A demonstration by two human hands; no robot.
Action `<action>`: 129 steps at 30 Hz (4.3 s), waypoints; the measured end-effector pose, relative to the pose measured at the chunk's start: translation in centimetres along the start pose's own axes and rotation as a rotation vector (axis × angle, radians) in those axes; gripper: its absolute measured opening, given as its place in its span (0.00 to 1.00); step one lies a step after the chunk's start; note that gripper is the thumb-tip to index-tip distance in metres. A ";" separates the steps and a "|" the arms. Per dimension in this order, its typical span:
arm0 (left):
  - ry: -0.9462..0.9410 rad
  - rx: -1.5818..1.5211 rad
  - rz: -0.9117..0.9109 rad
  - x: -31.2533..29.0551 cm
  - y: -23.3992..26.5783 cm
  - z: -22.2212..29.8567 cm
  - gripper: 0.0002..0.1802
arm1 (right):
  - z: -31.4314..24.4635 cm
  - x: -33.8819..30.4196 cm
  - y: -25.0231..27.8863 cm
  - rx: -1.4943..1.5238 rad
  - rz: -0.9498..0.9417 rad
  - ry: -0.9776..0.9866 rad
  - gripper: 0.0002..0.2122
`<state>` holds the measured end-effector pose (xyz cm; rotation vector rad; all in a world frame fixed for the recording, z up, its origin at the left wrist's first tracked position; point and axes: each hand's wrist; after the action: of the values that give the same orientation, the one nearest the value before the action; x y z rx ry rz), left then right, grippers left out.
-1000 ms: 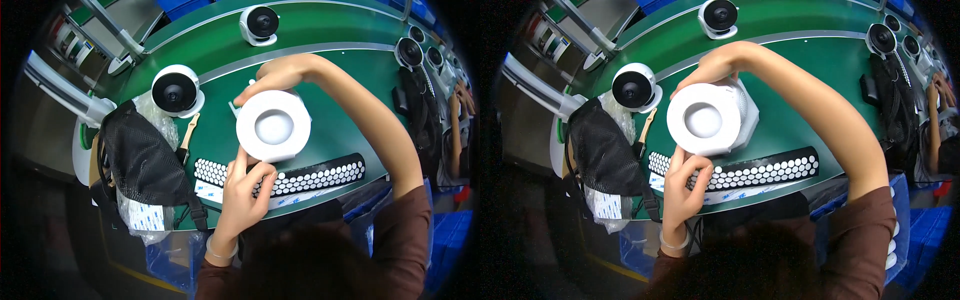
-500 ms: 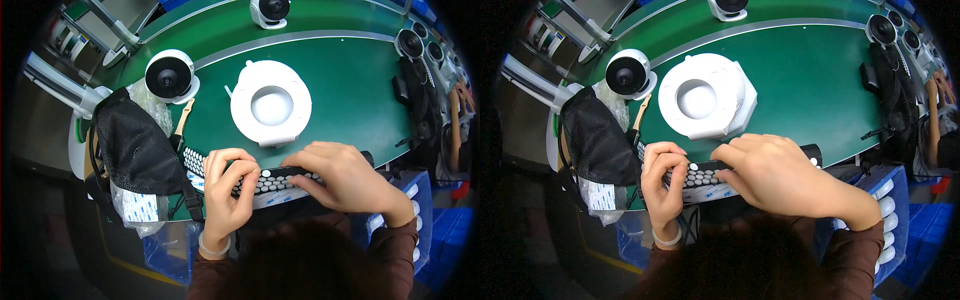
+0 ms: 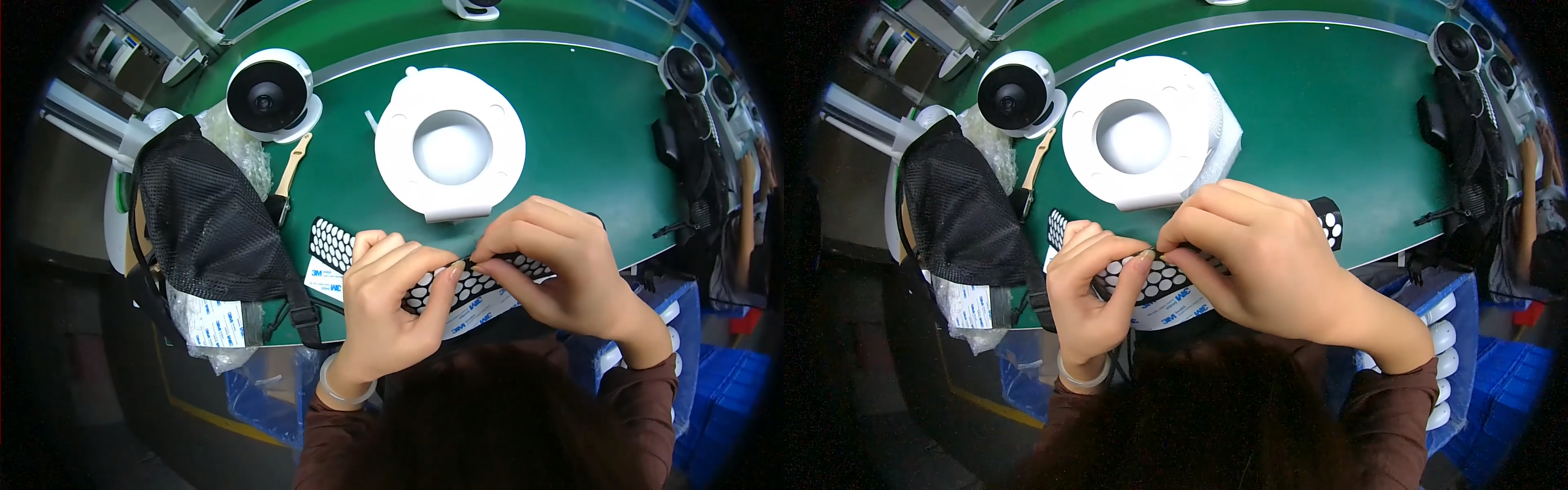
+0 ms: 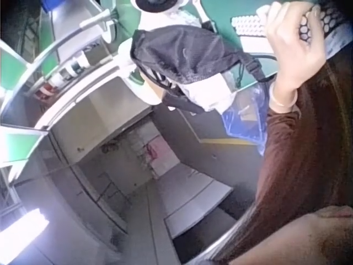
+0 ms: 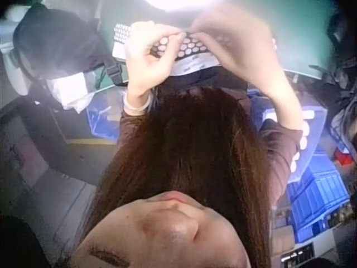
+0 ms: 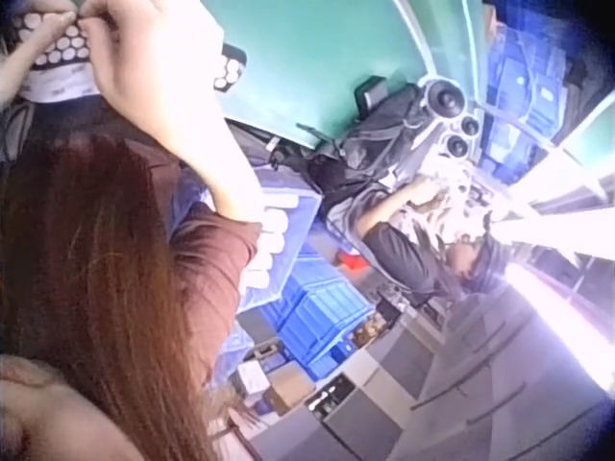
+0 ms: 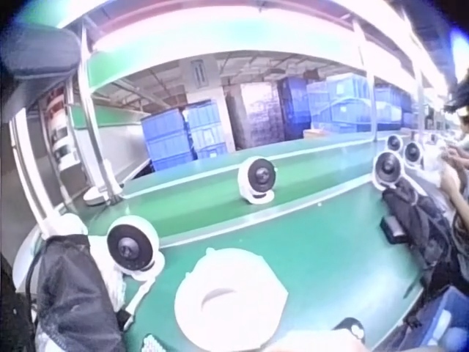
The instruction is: Applying small black adhesive pads to the base of security camera housings on an assembly line.
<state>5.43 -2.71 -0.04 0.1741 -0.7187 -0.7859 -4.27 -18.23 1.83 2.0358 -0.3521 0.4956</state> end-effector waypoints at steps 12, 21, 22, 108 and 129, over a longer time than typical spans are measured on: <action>0.001 -0.022 0.022 0.1 -0.1 0.0 0.03 | -0.5 -0.3 -0.4 -0.105 0.134 0.043 0.09; 0.071 -0.078 0.057 -0.1 -0.3 -0.1 0.03 | -0.8 -0.1 -0.3 -0.170 0.069 0.027 0.09; 0.073 -0.077 0.058 -0.1 -0.3 -0.1 0.03 | -0.6 -0.1 -0.4 -0.172 0.087 0.041 0.09; -0.066 -0.122 0.130 0.5 -1.4 0.8 0.08 | 0.4 -0.6 1.2 -0.139 0.198 0.105 0.09; -0.035 -0.108 0.183 0.3 -1.4 0.2 0.07 | 0.1 -0.9 1.9 -0.122 0.212 -0.036 0.08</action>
<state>4.58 -3.88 -0.30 -0.0039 -0.7123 -0.6521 -5.84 -19.23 2.79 1.9006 -0.6103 0.5539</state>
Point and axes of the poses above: each hand's wrist, its own x-axis towards the middle knuckle, its own y-axis out of the back of the hand, z = x × y, and after that the axes turned 12 degrees about -x, right-handed
